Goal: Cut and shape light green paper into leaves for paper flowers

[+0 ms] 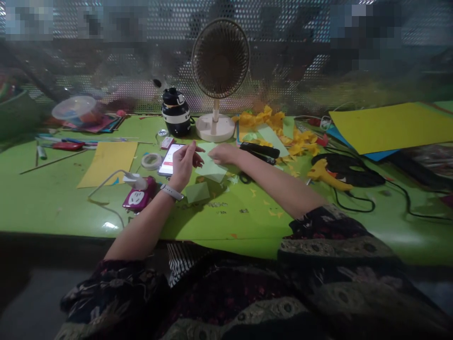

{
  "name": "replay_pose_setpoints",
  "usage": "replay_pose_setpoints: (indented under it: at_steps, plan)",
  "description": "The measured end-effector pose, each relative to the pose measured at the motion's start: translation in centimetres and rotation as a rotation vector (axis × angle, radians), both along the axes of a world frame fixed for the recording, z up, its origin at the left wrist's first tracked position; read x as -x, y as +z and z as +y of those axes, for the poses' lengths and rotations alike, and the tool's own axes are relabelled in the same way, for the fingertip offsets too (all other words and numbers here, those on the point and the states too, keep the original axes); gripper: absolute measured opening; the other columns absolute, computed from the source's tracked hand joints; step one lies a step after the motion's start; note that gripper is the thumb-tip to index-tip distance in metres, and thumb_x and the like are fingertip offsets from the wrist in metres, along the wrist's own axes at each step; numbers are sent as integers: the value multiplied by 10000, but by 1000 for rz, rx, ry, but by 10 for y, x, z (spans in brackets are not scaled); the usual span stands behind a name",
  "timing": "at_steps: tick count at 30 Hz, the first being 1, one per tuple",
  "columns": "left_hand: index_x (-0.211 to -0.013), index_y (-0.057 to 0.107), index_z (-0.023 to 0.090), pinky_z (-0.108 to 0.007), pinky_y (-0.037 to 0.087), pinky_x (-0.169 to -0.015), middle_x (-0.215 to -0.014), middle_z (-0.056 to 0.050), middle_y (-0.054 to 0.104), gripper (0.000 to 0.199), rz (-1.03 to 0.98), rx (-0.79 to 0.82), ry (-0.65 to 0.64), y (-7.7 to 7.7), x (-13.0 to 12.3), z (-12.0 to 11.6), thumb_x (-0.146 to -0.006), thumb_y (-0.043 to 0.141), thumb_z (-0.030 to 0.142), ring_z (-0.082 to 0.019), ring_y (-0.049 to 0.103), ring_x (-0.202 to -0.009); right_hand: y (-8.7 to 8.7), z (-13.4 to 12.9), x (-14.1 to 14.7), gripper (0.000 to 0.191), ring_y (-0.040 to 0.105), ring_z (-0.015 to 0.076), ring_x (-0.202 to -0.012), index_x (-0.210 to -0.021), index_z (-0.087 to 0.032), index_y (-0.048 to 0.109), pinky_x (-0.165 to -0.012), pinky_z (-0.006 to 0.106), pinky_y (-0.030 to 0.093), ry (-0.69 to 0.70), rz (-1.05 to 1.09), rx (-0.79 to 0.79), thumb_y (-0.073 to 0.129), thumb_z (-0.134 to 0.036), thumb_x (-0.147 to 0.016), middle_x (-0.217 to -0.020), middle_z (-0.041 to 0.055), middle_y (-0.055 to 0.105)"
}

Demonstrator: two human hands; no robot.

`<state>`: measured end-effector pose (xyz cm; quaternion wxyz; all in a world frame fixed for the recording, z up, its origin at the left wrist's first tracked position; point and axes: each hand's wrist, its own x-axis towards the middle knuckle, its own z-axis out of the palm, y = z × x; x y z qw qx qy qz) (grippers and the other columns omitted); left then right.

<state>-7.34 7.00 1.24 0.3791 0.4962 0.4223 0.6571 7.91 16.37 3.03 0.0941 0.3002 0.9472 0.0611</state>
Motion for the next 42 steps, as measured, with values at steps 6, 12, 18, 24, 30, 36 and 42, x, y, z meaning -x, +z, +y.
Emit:
replay_pose_setpoints:
  at_steps: [6,12,18,24,30,36,42]
  plan:
    - [-711,690,161,-183,384,-406,-492,10,595,407,31,25,-3,0,-1,0,-904,627,514,-59,521,-392,5,-1,3,236,670,271,-926,-1057,-118,719,-685,325,406,-22,2,-8,580,-191,-881,-1054,170,742]
    - [-696,680,159,-188,387,-410,-482,11,589,400,42,45,-5,0,-1,0,-905,630,497,-64,518,-390,10,6,1,276,652,250,-917,-1069,-150,725,-660,305,378,-5,13,46,643,-284,-842,-1067,136,743]
    - [-692,679,158,-184,389,-412,-482,4,594,395,48,55,-3,0,-1,0,-923,616,472,-65,521,-390,2,6,6,213,642,244,-902,-982,-149,763,-686,310,370,-50,75,-9,597,-181,-851,-1003,132,758]
    - [-801,706,129,-203,474,-458,-643,-75,715,444,4,353,-225,4,-2,-5,-912,600,545,-118,636,-491,7,1,-3,386,645,242,-955,-1126,-137,715,-684,308,389,-195,233,-76,359,-222,-1001,-1131,133,730]
    - [-955,691,135,-391,625,-741,-1020,-197,754,576,-349,618,-476,11,-8,-10,-878,538,686,-281,738,-937,19,-47,-44,333,629,248,-1031,-1096,-147,719,-843,361,447,-43,548,-145,415,-255,-1016,-1141,131,719]
    - [-829,671,151,-359,631,-853,-960,-98,737,42,-321,631,-395,8,-29,-30,-861,697,141,-177,716,-872,0,-113,-84,218,601,284,-1164,-1050,-192,737,-1036,538,416,102,633,-91,546,-177,-946,-1332,132,649]
    - [-872,708,126,-378,605,-917,-980,-100,748,55,-330,620,-590,7,-45,-47,-876,695,179,-183,731,-886,-16,-126,-97,92,564,276,-1259,-882,-236,736,-1059,541,426,-83,1060,104,657,-274,-911,-1335,87,643]
